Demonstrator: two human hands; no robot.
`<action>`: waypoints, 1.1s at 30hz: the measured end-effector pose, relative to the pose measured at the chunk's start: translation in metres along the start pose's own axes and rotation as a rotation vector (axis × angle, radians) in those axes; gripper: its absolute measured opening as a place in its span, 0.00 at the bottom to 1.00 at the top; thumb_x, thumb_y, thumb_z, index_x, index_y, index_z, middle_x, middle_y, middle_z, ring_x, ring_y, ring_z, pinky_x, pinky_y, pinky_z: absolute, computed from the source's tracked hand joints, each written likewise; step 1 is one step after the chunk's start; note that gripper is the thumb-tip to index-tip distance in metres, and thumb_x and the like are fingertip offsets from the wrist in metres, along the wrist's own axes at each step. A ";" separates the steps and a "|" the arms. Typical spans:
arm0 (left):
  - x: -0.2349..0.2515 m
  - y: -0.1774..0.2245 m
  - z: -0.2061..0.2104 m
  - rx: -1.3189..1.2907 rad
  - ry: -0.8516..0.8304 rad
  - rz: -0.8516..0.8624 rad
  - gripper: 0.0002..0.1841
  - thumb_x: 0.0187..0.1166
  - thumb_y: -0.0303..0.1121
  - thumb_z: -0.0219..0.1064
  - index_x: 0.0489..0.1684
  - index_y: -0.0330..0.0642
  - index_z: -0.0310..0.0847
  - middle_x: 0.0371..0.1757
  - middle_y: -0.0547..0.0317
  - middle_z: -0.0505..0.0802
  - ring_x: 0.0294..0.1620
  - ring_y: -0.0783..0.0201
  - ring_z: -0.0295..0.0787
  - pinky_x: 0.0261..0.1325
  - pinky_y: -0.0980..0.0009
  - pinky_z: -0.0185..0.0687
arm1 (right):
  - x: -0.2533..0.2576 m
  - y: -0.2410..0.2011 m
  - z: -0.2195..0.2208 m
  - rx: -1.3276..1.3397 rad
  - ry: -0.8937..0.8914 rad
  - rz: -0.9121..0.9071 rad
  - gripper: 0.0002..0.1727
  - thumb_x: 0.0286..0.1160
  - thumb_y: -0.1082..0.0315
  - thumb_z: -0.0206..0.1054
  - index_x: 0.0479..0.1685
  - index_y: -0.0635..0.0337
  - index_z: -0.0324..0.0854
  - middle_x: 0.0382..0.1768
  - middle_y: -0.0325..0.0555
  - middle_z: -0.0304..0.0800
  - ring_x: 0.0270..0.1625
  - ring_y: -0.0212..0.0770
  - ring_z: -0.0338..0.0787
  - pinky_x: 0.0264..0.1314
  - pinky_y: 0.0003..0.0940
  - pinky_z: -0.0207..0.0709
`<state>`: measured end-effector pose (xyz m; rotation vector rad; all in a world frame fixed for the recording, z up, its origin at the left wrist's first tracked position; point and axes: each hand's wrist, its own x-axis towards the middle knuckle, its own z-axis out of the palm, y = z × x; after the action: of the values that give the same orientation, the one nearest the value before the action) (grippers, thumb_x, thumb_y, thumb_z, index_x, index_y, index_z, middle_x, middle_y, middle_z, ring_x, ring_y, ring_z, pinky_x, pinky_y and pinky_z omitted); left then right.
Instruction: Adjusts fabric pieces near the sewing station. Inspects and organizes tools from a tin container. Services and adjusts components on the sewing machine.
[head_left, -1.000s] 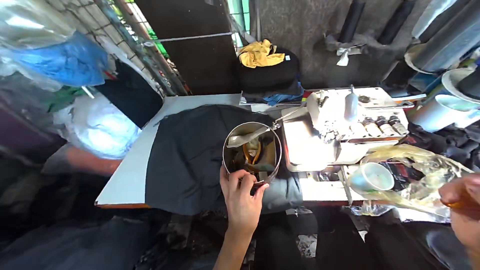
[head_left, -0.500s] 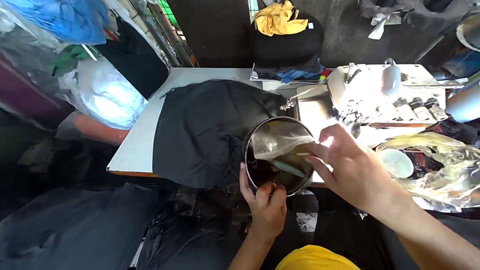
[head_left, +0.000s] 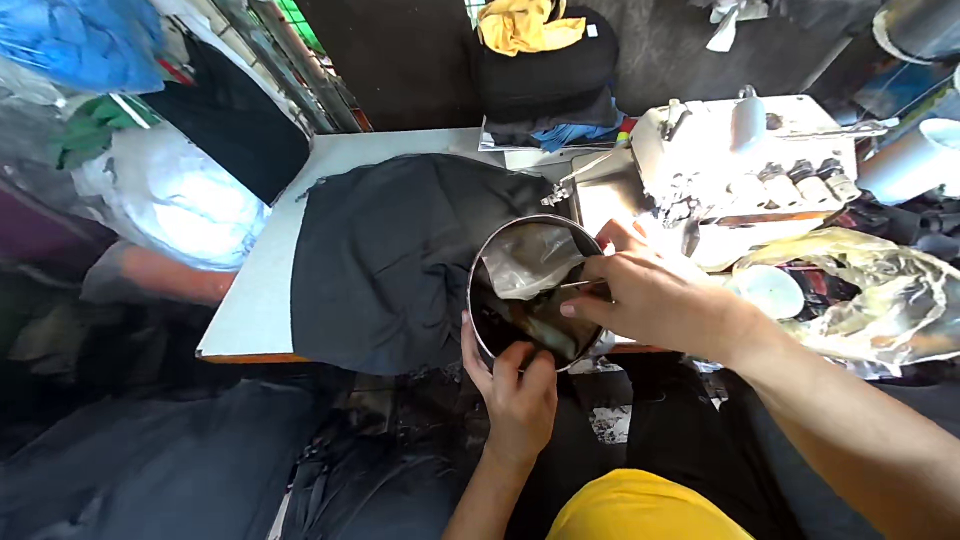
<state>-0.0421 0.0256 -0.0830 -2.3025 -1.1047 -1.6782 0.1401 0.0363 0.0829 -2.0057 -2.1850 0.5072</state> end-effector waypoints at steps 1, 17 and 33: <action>0.002 -0.002 -0.001 0.005 -0.004 -0.006 0.08 0.74 0.34 0.70 0.32 0.53 0.73 0.48 0.59 0.80 0.72 0.54 0.71 0.91 0.42 0.38 | 0.000 0.002 0.000 0.018 -0.003 -0.013 0.23 0.76 0.39 0.70 0.42 0.51 0.91 0.63 0.52 0.79 0.68 0.54 0.78 0.61 0.51 0.77; 0.013 0.004 -0.027 0.142 -0.210 0.082 0.08 0.77 0.31 0.65 0.29 0.55 0.74 0.71 0.68 0.89 0.92 0.44 0.53 0.87 0.42 0.38 | -0.014 0.013 0.016 0.128 0.044 -0.060 0.24 0.79 0.54 0.70 0.73 0.47 0.77 0.53 0.50 0.84 0.46 0.46 0.89 0.45 0.47 0.83; 0.016 0.003 -0.023 0.072 -0.268 0.148 0.08 0.80 0.29 0.61 0.34 0.57 0.74 0.56 0.68 0.89 0.70 0.58 0.72 0.79 0.53 0.45 | 0.012 -0.047 -0.009 -0.072 -0.162 -0.112 0.07 0.83 0.73 0.63 0.41 0.64 0.86 0.41 0.53 0.89 0.48 0.52 0.91 0.48 0.50 0.84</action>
<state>-0.0558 0.0209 -0.0591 -2.5460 -0.9881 -1.2866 0.0976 0.0467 0.1051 -1.9239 -2.4277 0.6037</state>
